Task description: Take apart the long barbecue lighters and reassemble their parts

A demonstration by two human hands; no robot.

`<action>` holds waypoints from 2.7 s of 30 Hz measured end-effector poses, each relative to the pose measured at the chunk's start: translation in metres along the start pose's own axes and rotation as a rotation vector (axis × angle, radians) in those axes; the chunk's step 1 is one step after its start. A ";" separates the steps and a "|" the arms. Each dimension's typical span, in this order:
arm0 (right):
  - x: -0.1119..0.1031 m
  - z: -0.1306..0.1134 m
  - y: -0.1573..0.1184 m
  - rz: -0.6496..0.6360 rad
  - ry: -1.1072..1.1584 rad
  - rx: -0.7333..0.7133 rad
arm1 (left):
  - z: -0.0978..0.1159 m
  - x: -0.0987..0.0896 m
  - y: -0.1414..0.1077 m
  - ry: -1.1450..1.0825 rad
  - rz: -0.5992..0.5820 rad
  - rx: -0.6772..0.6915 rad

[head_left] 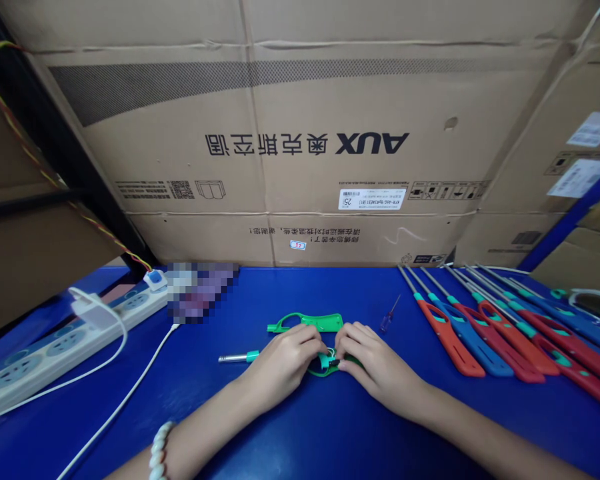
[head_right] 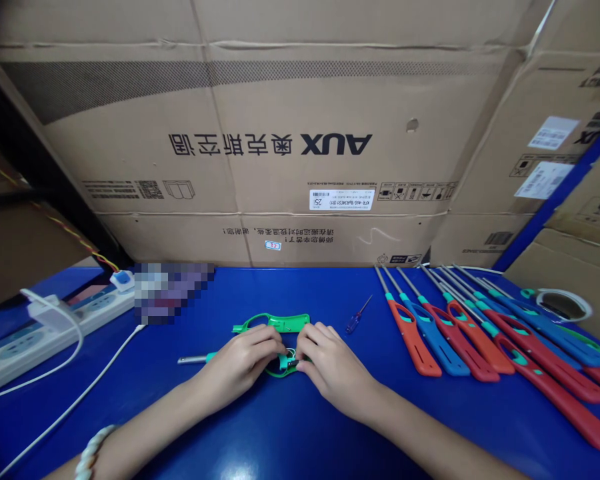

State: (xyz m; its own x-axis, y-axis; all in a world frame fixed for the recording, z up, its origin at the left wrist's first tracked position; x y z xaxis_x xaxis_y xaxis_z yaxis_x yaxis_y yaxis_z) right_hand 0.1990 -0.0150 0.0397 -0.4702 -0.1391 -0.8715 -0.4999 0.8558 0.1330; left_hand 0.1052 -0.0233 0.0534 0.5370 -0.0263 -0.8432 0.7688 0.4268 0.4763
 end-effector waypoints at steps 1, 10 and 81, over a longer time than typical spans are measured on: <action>0.000 0.000 0.000 0.000 0.000 0.001 | 0.000 0.001 0.000 0.006 -0.015 -0.006; 0.000 0.002 0.000 -0.005 0.009 0.010 | 0.000 0.001 0.001 0.021 -0.130 -0.013; -0.025 0.008 0.006 0.191 0.059 -0.018 | 0.017 0.023 0.006 0.542 -0.349 0.022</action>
State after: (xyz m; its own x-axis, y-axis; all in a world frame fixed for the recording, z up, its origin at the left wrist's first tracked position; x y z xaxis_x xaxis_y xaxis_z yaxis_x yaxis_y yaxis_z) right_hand 0.2136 -0.0020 0.0589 -0.5992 -0.0050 -0.8006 -0.4102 0.8607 0.3016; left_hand 0.1280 -0.0369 0.0406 0.0070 0.3024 -0.9531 0.8766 0.4568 0.1514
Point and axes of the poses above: each hand's wrist, its own y-axis towards the middle knuckle, its own x-axis out of the palm, z = x × y, the point moved 9 cm from there along y, towards the middle knuckle, and after that the axes turned 15 degrees about x, right-handed, at the moved point
